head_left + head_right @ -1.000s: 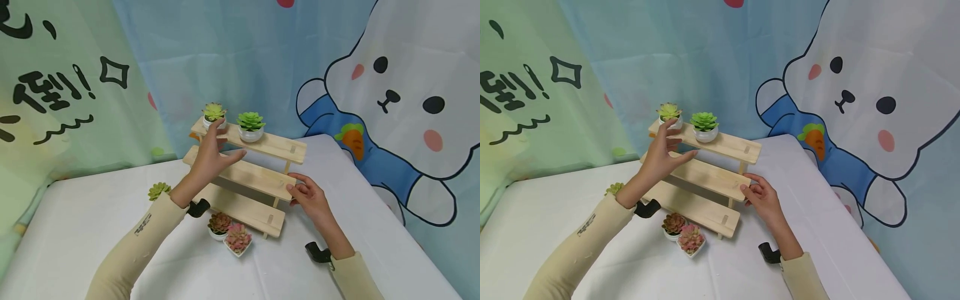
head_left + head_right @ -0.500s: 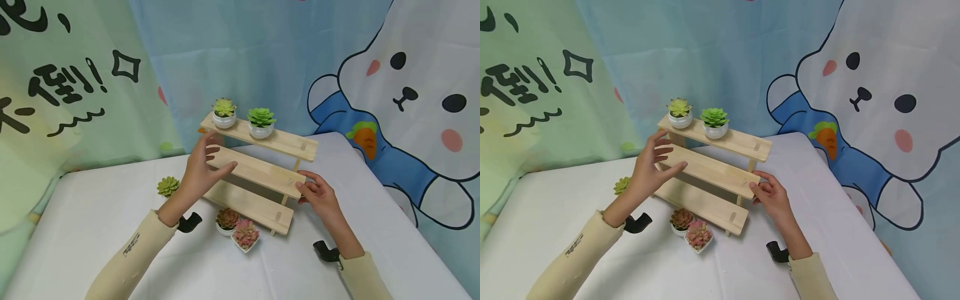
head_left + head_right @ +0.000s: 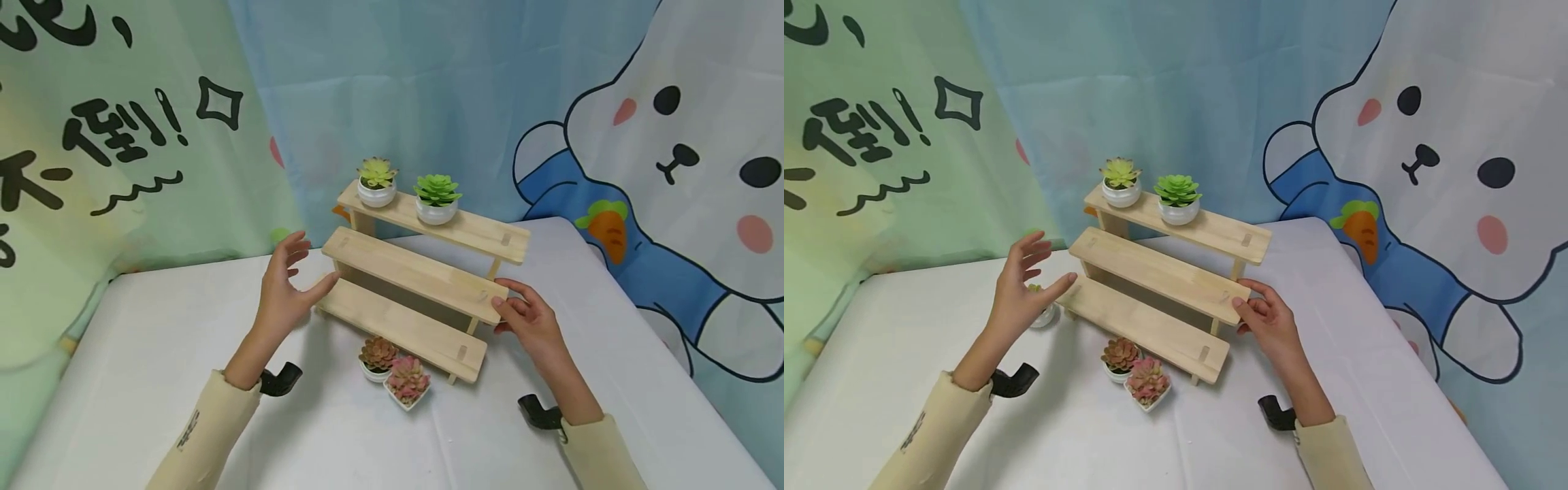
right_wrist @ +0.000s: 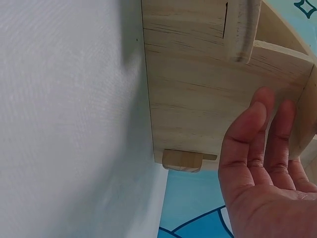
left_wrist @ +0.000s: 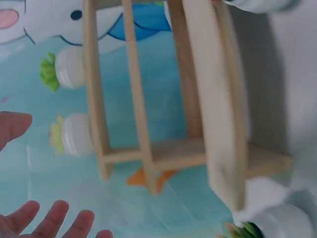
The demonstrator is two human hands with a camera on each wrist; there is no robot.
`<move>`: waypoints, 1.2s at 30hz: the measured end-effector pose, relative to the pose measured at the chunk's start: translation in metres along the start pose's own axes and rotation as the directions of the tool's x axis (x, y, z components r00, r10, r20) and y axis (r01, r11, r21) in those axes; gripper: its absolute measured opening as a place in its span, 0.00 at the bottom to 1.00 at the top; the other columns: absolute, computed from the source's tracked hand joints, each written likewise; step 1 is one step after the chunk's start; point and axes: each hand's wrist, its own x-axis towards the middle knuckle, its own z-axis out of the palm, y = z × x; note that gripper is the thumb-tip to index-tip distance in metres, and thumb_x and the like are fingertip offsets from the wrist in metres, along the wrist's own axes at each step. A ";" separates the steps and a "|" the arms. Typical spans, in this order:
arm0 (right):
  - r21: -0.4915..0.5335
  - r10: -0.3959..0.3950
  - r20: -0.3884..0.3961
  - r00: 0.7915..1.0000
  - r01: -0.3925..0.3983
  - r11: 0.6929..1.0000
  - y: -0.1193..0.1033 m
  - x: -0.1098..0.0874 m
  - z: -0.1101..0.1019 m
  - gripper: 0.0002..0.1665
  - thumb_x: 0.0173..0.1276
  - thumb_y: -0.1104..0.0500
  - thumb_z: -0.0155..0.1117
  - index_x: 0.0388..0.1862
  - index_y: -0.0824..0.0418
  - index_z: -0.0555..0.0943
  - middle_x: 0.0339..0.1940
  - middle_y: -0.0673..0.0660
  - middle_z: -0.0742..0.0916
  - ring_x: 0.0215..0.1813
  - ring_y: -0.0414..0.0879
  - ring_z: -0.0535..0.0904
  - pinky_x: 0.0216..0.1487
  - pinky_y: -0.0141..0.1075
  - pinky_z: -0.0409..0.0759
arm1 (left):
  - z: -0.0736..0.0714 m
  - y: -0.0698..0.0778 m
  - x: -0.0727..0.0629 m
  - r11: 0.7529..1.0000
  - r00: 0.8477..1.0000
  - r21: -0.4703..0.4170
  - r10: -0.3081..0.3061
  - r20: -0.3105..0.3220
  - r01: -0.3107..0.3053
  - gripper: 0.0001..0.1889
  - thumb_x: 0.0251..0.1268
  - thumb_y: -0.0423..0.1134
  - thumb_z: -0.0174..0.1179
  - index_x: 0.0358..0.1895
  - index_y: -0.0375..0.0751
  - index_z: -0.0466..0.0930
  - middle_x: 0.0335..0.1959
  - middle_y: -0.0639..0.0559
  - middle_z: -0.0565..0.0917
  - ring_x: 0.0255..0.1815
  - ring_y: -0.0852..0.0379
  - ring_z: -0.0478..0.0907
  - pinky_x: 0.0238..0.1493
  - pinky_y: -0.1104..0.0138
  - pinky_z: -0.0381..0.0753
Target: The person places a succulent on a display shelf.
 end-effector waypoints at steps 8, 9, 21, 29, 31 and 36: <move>0.025 0.003 0.006 1.000 -0.003 1.000 0.000 -0.001 0.001 0.20 0.73 0.57 0.60 0.62 0.53 0.73 0.30 0.44 0.84 0.31 0.39 0.80 0.33 0.29 0.81 | -0.027 -0.027 -0.011 0.992 0.992 0.043 -0.115 -0.044 0.117 0.42 0.54 0.34 0.72 0.71 0.33 0.59 0.65 0.33 0.68 0.68 0.37 0.64 0.61 0.44 0.64; 0.029 0.003 0.007 1.000 -0.003 1.000 0.000 -0.001 0.002 0.19 0.73 0.58 0.60 0.62 0.53 0.73 0.30 0.44 0.84 0.31 0.39 0.80 0.33 0.29 0.81 | -0.031 -0.031 -0.011 0.990 0.990 0.039 -0.135 -0.048 0.137 0.42 0.54 0.34 0.72 0.71 0.33 0.58 0.65 0.34 0.67 0.68 0.37 0.64 0.62 0.43 0.63; 0.038 0.005 0.006 1.000 -0.005 0.999 0.001 0.000 0.003 0.19 0.73 0.58 0.60 0.61 0.52 0.73 0.29 0.45 0.83 0.31 0.39 0.81 0.34 0.29 0.81 | -0.040 -0.070 -0.023 0.938 0.938 -0.001 -0.347 0.004 0.347 0.46 0.56 0.38 0.71 0.73 0.32 0.51 0.71 0.33 0.59 0.71 0.36 0.59 0.66 0.45 0.62; 0.051 0.005 0.012 1.000 -0.006 0.999 0.002 -0.001 0.002 0.19 0.73 0.59 0.60 0.61 0.52 0.73 0.29 0.46 0.83 0.31 0.39 0.83 0.34 0.29 0.81 | -0.034 -0.091 -0.030 0.889 0.889 -0.018 -0.455 0.058 0.457 0.49 0.54 0.34 0.71 0.74 0.32 0.48 0.71 0.29 0.56 0.70 0.32 0.59 0.66 0.44 0.65; 0.049 0.002 0.013 1.000 -0.002 0.999 0.002 -0.002 0.002 0.19 0.73 0.59 0.59 0.61 0.51 0.73 0.29 0.46 0.83 0.31 0.39 0.83 0.33 0.29 0.81 | -0.032 -0.096 -0.032 0.882 0.881 -0.015 -0.470 0.060 0.472 0.49 0.53 0.34 0.71 0.74 0.31 0.48 0.69 0.28 0.57 0.68 0.31 0.61 0.65 0.44 0.66; 0.047 -0.005 0.012 1.000 0.004 0.999 0.003 0.000 0.002 0.18 0.73 0.59 0.59 0.61 0.51 0.73 0.29 0.46 0.84 0.31 0.40 0.84 0.33 0.29 0.81 | -0.027 -0.104 -0.035 0.888 0.886 0.018 -0.460 0.058 0.460 0.48 0.52 0.32 0.71 0.73 0.28 0.50 0.66 0.26 0.61 0.63 0.30 0.66 0.62 0.45 0.69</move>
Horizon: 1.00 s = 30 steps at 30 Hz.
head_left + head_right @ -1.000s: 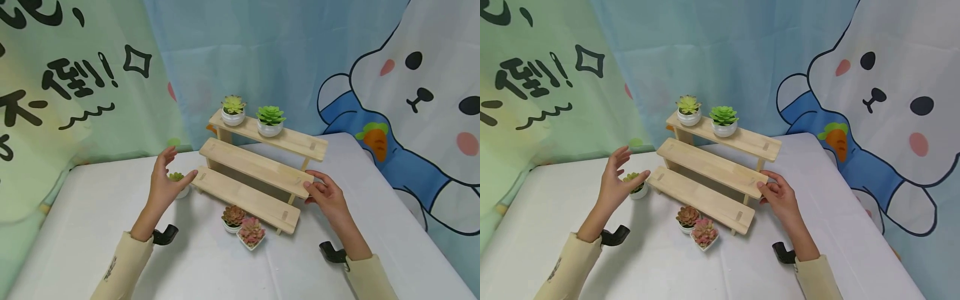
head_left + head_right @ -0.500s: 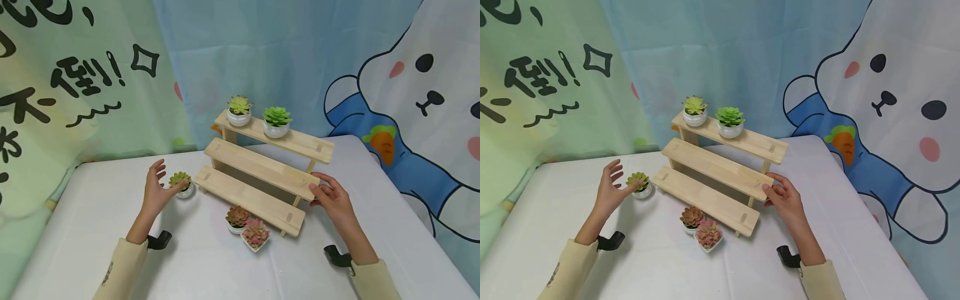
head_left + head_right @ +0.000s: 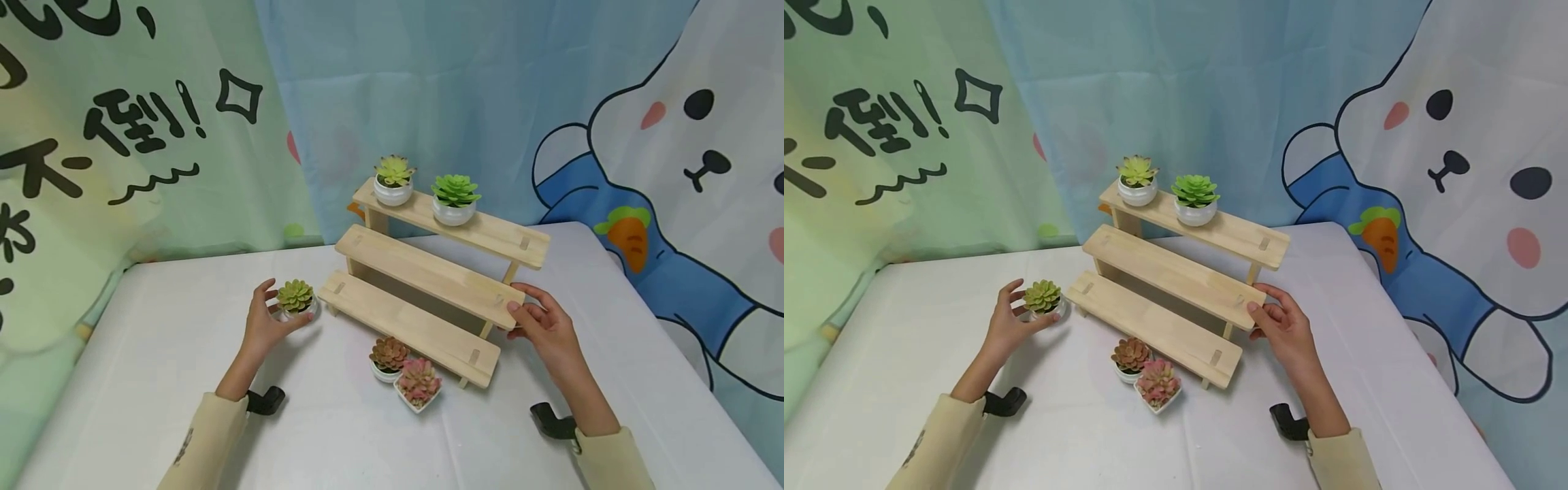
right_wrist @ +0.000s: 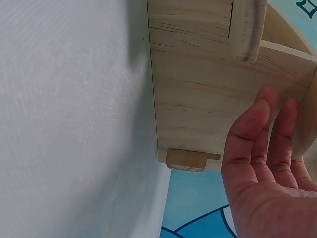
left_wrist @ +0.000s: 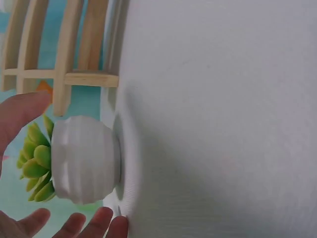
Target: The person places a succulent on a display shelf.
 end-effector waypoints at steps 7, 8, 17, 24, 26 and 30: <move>0.012 -0.002 -0.001 1.000 0.002 1.000 0.000 0.000 -0.001 0.18 0.73 0.60 0.59 0.60 0.51 0.73 0.29 0.46 0.84 0.31 0.39 0.83 0.33 0.29 0.81 | 0.004 -0.002 0.004 1.000 1.000 -0.011 -0.012 0.012 0.012 0.47 0.52 0.32 0.71 0.72 0.28 0.51 0.65 0.25 0.61 0.63 0.29 0.66 0.62 0.45 0.69; 0.012 -0.002 -0.002 1.000 0.002 1.000 -0.001 -0.001 -0.001 0.18 0.73 0.60 0.59 0.60 0.51 0.73 0.29 0.46 0.84 0.31 0.39 0.84 0.33 0.29 0.81 | 0.005 -0.002 0.005 1.000 1.000 -0.007 -0.015 0.015 0.015 0.47 0.52 0.32 0.70 0.73 0.28 0.51 0.65 0.25 0.61 0.63 0.29 0.65 0.62 0.45 0.69; -0.002 0.006 0.003 1.000 -0.006 1.000 -0.001 0.000 0.000 0.18 0.73 0.60 0.60 0.60 0.50 0.74 0.28 0.46 0.84 0.31 0.41 0.84 0.33 0.29 0.81 | 0.006 -0.002 0.006 0.999 0.999 0.041 -0.032 0.011 0.032 0.42 0.52 0.32 0.72 0.69 0.28 0.58 0.66 0.26 0.66 0.64 0.31 0.67 0.62 0.46 0.70; -0.016 0.018 0.000 1.000 -0.018 1.000 -0.001 0.000 0.000 0.19 0.73 0.59 0.60 0.61 0.50 0.73 0.28 0.46 0.83 0.31 0.39 0.83 0.33 0.29 0.81 | 0.006 -0.002 0.007 0.994 0.998 0.095 -0.062 -0.005 0.062 0.40 0.52 0.35 0.73 0.67 0.26 0.64 0.64 0.29 0.69 0.60 0.33 0.72 0.56 0.48 0.75; -0.020 0.020 -0.002 1.000 -0.020 1.000 -0.001 0.000 0.000 0.19 0.73 0.59 0.60 0.61 0.50 0.73 0.28 0.46 0.83 0.30 0.40 0.83 0.33 0.29 0.81 | 0.006 -0.002 0.007 0.993 0.998 0.095 -0.065 -0.005 0.065 0.40 0.52 0.35 0.73 0.67 0.26 0.64 0.64 0.29 0.69 0.60 0.34 0.72 0.56 0.49 0.75; -0.019 0.015 -0.001 1.000 -0.015 1.000 0.000 0.001 0.000 0.19 0.73 0.59 0.60 0.61 0.50 0.73 0.28 0.46 0.83 0.30 0.40 0.83 0.33 0.29 0.81 | 0.006 -0.002 0.007 0.994 0.998 0.088 -0.062 -0.011 0.063 0.39 0.52 0.35 0.73 0.67 0.26 0.64 0.63 0.29 0.70 0.59 0.34 0.73 0.54 0.50 0.76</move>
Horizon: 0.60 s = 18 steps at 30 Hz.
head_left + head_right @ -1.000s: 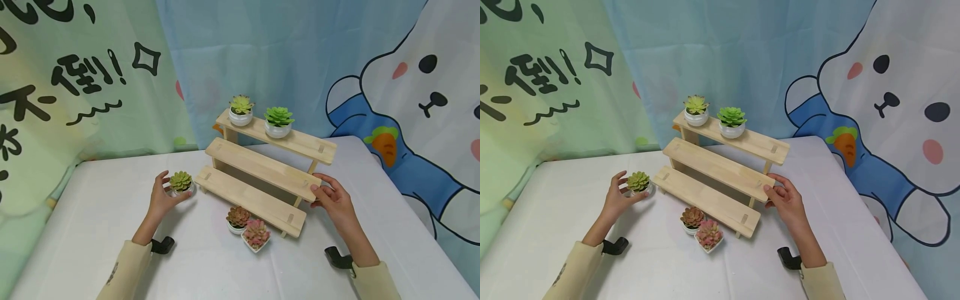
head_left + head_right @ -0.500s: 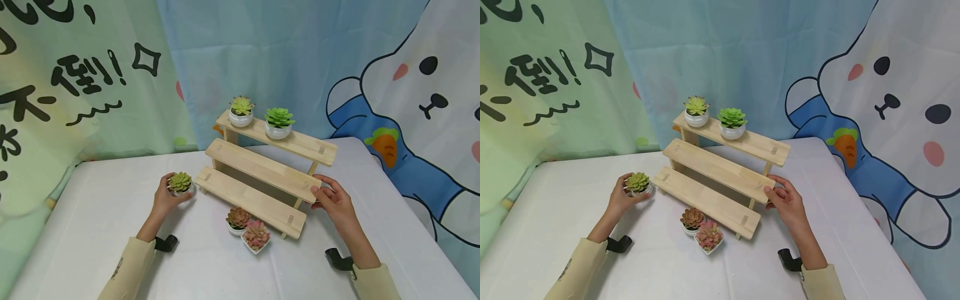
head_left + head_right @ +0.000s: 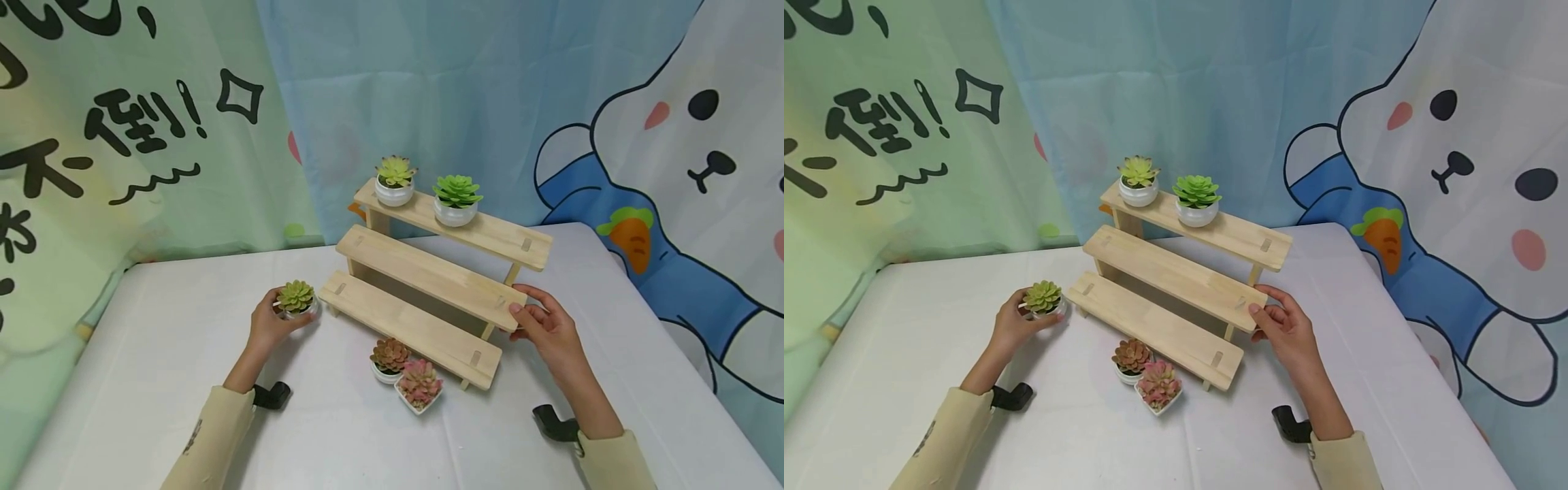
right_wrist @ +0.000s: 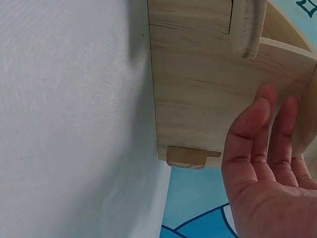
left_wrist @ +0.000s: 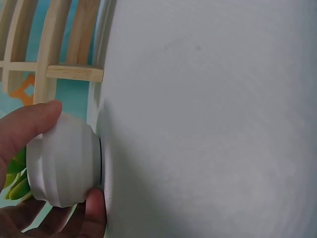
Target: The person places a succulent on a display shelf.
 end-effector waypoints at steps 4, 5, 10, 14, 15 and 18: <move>0.011 -0.006 0.005 1.000 0.006 1.000 0.000 0.000 0.000 0.19 0.73 0.60 0.60 0.60 0.50 0.74 0.28 0.46 0.84 0.30 0.41 0.83 0.33 0.29 0.81 | -0.001 0.000 0.000 1.000 1.000 -0.011 -0.006 -0.008 0.006 0.38 0.52 0.36 0.72 0.66 0.27 0.65 0.63 0.29 0.70 0.58 0.33 0.73 0.54 0.49 0.76; 0.013 -0.006 0.006 1.000 0.006 1.000 0.000 0.000 0.000 0.19 0.73 0.60 0.60 0.60 0.50 0.74 0.28 0.46 0.84 0.30 0.41 0.83 0.33 0.29 0.81 | -0.001 0.000 0.000 1.000 1.000 -0.013 -0.007 -0.010 0.007 0.38 0.52 0.36 0.72 0.66 0.27 0.65 0.63 0.29 0.70 0.58 0.33 0.73 0.54 0.49 0.76; 0.010 -0.001 0.009 1.000 0.001 1.000 0.001 0.000 0.000 0.19 0.73 0.59 0.60 0.61 0.49 0.73 0.29 0.45 0.84 0.31 0.39 0.83 0.33 0.29 0.81 | -0.003 0.004 0.000 1.000 0.999 -0.019 0.016 -0.033 -0.017 0.38 0.52 0.36 0.72 0.66 0.27 0.66 0.62 0.29 0.71 0.59 0.33 0.74 0.55 0.49 0.76; 0.008 0.005 0.005 1.000 -0.005 1.000 0.001 0.001 0.000 0.18 0.73 0.59 0.60 0.60 0.48 0.73 0.29 0.45 0.84 0.31 0.39 0.83 0.33 0.29 0.81 | -0.007 0.011 -0.001 0.999 0.997 -0.015 0.042 -0.060 -0.043 0.38 0.51 0.36 0.73 0.65 0.28 0.67 0.61 0.30 0.72 0.57 0.34 0.75 0.51 0.52 0.79; 0.008 0.005 0.005 1.000 -0.005 1.000 0.001 0.001 0.000 0.18 0.73 0.59 0.60 0.60 0.48 0.73 0.29 0.45 0.84 0.31 0.38 0.83 0.33 0.29 0.80 | -0.008 0.013 -0.001 0.999 0.996 -0.011 0.051 -0.067 -0.052 0.37 0.51 0.36 0.73 0.65 0.28 0.67 0.61 0.30 0.72 0.56 0.34 0.75 0.50 0.54 0.79; 0.005 0.002 0.005 1.000 -0.002 1.000 0.001 0.000 0.000 0.18 0.73 0.59 0.59 0.60 0.48 0.73 0.29 0.45 0.84 0.30 0.38 0.83 0.33 0.29 0.81 | -0.011 0.019 -0.003 0.996 0.992 -0.005 0.089 -0.086 -0.090 0.37 0.50 0.36 0.74 0.64 0.28 0.68 0.59 0.31 0.73 0.54 0.35 0.77 0.45 0.63 0.79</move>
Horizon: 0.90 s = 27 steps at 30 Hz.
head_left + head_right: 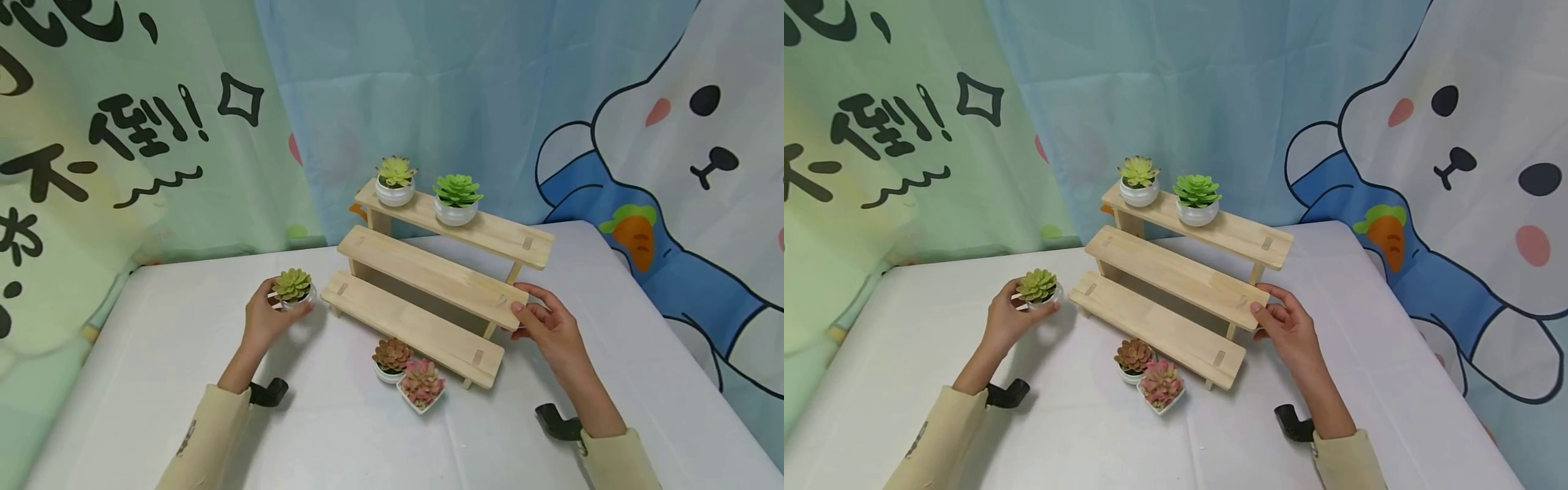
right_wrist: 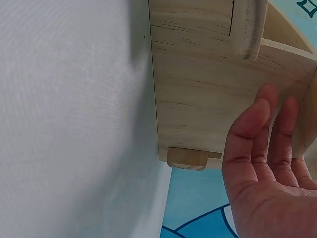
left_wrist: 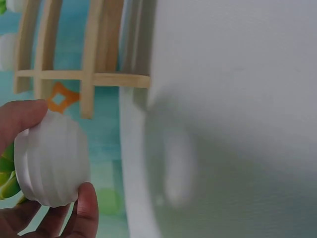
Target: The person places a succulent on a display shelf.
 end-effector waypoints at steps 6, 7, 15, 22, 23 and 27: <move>0.008 -0.006 0.004 1.000 0.006 1.000 0.000 0.000 0.000 0.18 0.73 0.59 0.59 0.60 0.49 0.73 0.29 0.45 0.84 0.30 0.38 0.83 0.33 0.28 0.80 | -0.003 0.011 0.000 0.998 0.998 -0.005 0.066 -0.014 -0.067 0.37 0.49 0.35 0.74 0.64 0.28 0.68 0.58 0.33 0.75 0.52 0.37 0.79 0.39 0.74 0.74; 0.011 -0.007 0.004 1.000 0.007 1.000 0.000 0.000 0.000 0.18 0.73 0.59 0.59 0.60 0.49 0.73 0.29 0.45 0.84 0.30 0.38 0.83 0.33 0.28 0.80 | -0.004 0.013 -0.001 0.998 0.998 -0.010 0.068 -0.011 -0.068 0.38 0.50 0.35 0.74 0.64 0.28 0.68 0.59 0.33 0.74 0.52 0.37 0.79 0.40 0.74 0.74; 0.000 0.002 0.004 1.000 -0.002 1.000 0.001 0.000 -0.001 0.18 0.73 0.59 0.59 0.60 0.48 0.73 0.29 0.45 0.84 0.30 0.38 0.83 0.33 0.28 0.80 | -0.004 0.030 -0.004 0.989 0.992 -0.069 0.128 -0.002 -0.127 0.37 0.48 0.33 0.75 0.64 0.29 0.69 0.58 0.34 0.75 0.54 0.39 0.78 0.47 0.63 0.79; -0.014 0.002 0.004 1.000 -0.002 1.000 0.000 0.000 -0.001 0.19 0.73 0.58 0.59 0.61 0.49 0.72 0.29 0.44 0.84 0.31 0.38 0.83 0.33 0.28 0.80 | 0.006 0.046 -0.006 0.975 0.981 -0.116 0.192 0.006 -0.190 0.37 0.47 0.31 0.75 0.63 0.28 0.70 0.57 0.34 0.75 0.54 0.40 0.78 0.49 0.54 0.80; -0.012 0.002 0.005 1.000 -0.002 1.000 0.000 0.000 -0.001 0.19 0.73 0.58 0.59 0.61 0.49 0.72 0.29 0.44 0.84 0.31 0.38 0.83 0.33 0.29 0.80 | 0.007 0.048 -0.006 0.974 0.981 -0.118 0.195 0.007 -0.192 0.37 0.47 0.31 0.75 0.63 0.28 0.70 0.57 0.34 0.75 0.53 0.40 0.78 0.49 0.55 0.80; -0.008 0.000 0.009 1.000 0.000 1.000 0.001 0.000 -0.001 0.19 0.73 0.58 0.59 0.61 0.49 0.73 0.29 0.44 0.84 0.31 0.38 0.82 0.33 0.29 0.80 | 0.013 0.056 -0.004 0.970 0.978 -0.134 0.207 0.014 -0.204 0.36 0.46 0.31 0.75 0.63 0.30 0.71 0.57 0.36 0.76 0.52 0.41 0.79 0.47 0.58 0.79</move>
